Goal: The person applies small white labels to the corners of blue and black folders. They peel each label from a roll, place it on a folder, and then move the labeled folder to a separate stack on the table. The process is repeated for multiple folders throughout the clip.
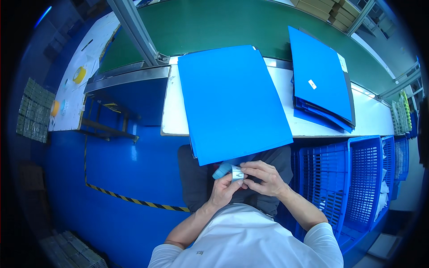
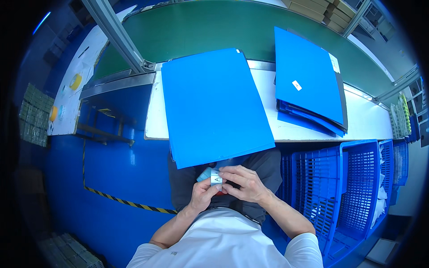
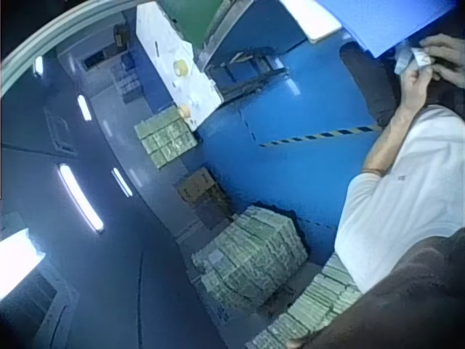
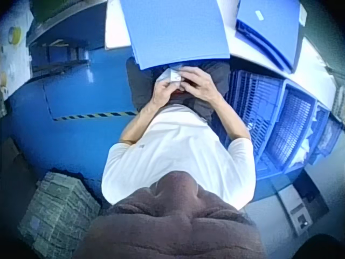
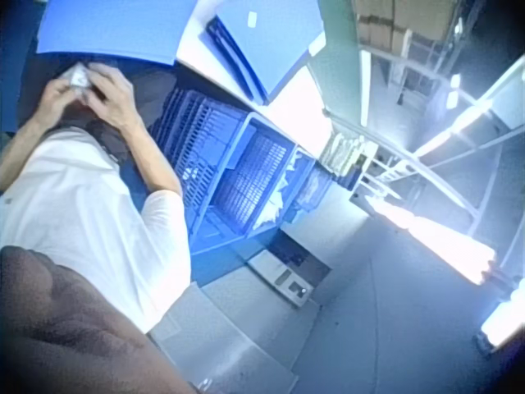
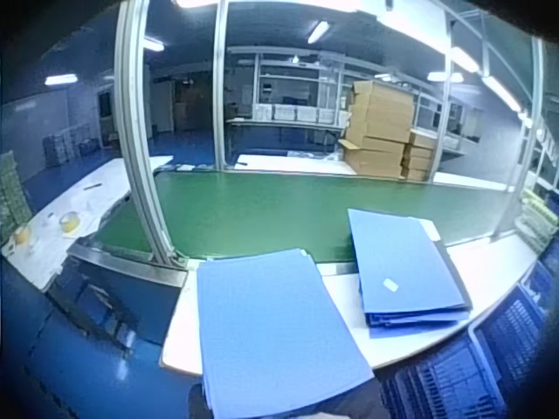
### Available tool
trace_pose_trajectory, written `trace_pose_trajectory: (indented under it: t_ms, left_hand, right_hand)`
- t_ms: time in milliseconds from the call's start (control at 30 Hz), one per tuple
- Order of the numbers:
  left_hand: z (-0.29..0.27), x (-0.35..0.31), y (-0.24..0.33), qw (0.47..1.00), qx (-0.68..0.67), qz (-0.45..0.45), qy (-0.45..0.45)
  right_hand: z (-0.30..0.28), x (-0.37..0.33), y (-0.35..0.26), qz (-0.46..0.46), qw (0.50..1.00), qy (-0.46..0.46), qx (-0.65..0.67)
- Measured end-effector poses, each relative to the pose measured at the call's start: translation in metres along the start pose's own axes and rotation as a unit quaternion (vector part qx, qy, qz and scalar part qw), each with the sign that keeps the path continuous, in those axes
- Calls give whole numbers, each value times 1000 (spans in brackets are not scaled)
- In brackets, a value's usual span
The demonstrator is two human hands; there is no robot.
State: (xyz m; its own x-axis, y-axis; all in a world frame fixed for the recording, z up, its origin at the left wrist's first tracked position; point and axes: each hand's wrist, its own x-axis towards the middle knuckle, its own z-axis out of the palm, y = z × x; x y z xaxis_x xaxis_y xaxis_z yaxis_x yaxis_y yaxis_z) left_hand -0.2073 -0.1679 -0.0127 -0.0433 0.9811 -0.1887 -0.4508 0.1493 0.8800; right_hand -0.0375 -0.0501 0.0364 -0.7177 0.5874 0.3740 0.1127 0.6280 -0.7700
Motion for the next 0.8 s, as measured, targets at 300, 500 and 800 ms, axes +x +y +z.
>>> trace_pose_trajectory:
  t_ms: [300,500,800]
  left_hand:
    - [-3,-1,2,994,112,-3,-20]
    - [-3,0,10,993,113,-12,-36]
    - [-3,-1,26,980,186,-27,-58]
  right_hand:
    - [1,1,5,-28,998,-34,-45]
    - [5,1,6,-67,994,-19,-81]
    - [5,4,2,-55,998,3,-21]
